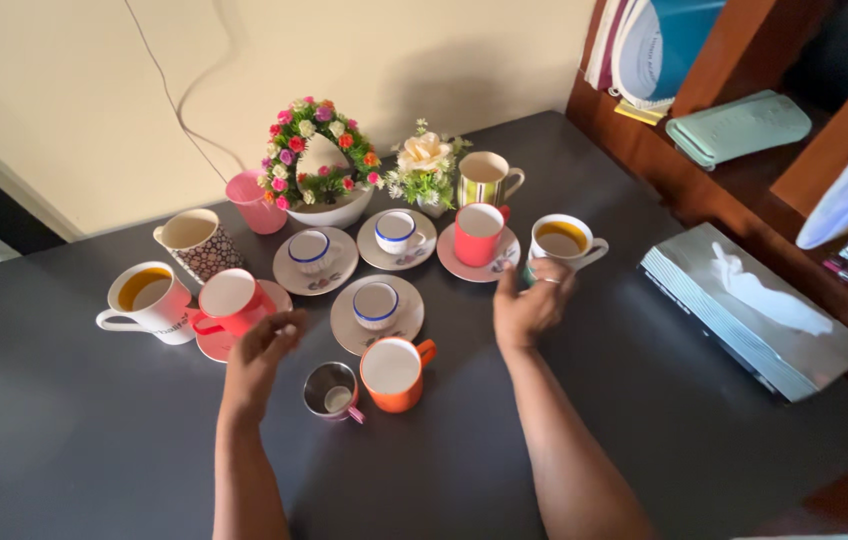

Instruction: The person arranges multiple cups and saucers on a table, placing each cup onto a saucer and organizing them in rows. The person also moves a small potted plant to the side to clear space for the arrangement.

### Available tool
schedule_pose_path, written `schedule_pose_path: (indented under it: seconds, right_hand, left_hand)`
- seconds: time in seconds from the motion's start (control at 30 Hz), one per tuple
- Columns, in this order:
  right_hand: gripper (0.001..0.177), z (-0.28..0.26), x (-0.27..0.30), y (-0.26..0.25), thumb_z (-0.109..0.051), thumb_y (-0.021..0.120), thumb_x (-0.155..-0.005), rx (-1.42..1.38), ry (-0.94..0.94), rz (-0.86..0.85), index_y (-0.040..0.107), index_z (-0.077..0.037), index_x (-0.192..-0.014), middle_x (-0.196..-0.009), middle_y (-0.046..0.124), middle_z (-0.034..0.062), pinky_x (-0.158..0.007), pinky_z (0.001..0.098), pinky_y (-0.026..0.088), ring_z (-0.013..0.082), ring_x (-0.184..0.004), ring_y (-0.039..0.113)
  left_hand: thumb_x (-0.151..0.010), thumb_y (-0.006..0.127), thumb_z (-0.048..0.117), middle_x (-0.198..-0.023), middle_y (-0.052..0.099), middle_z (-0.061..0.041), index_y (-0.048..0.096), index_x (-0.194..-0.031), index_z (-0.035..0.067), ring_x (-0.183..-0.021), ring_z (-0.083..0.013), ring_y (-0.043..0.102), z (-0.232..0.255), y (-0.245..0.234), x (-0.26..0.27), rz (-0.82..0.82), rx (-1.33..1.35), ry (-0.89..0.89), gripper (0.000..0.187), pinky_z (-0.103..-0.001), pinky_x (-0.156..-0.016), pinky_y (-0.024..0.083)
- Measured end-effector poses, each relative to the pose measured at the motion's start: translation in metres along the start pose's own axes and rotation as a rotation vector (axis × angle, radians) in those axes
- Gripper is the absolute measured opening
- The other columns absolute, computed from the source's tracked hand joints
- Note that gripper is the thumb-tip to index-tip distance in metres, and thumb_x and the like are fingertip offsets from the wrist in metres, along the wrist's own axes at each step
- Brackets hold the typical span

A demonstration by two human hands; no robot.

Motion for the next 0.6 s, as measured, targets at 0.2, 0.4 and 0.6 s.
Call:
schedule_pose_path:
  seconds: [0.2, 0.4, 0.6]
  right_hand:
    - [0.084, 0.056, -0.011, -0.012, -0.018, 0.092, -0.069, -0.047, 0.226, 0.063, 0.044, -0.003, -0.137, -0.134, 0.044, 0.0208, -0.104, 0.0501, 0.044, 0.0439, -0.123, 0.052]
    - [0.073, 0.1, -0.013, 0.035, -0.02, 0.088, -0.08, 0.066, 0.513, -0.167, 0.049, -0.008, -0.141, -0.142, 0.056, 0.0143, -0.107, 0.0441, 0.047, 0.0357, -0.13, 0.057]
    - [0.07, 0.103, -0.036, 0.049, -0.031, 0.087, -0.079, 0.181, 0.618, -0.343, 0.054, -0.014, -0.138, -0.137, 0.061, 0.0087, -0.105, 0.045, 0.048, 0.0332, -0.129, 0.058]
  left_hand:
    - [-0.1, 0.06, 0.014, -0.117, 0.071, -0.011, 0.066, -0.127, -0.003, -0.112, -0.0196, 0.066, -0.038, 0.002, -0.001, -0.078, 0.309, -0.033, 0.033, -0.034, -0.101, 0.049]
    - [-0.095, 0.063, 0.014, -0.123, 0.071, -0.011, 0.065, -0.126, -0.003, -0.117, -0.02, 0.066, -0.049, 0.003, -0.004, -0.074, 0.256, -0.043, 0.036, -0.034, -0.103, 0.048]
    - [-0.093, 0.065, 0.016, -0.123, 0.072, -0.013, 0.065, -0.128, -0.004, -0.119, -0.0221, 0.066, -0.048, 0.003, -0.008, -0.112, 0.206, -0.025, 0.04, -0.035, -0.101, 0.049]
Point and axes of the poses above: each hand's wrist, its own x-axis away from the middle knuckle, its own y-axis out of the palm, z = x × y, the point moved 6 cm from there along -x, towards the middle knuckle
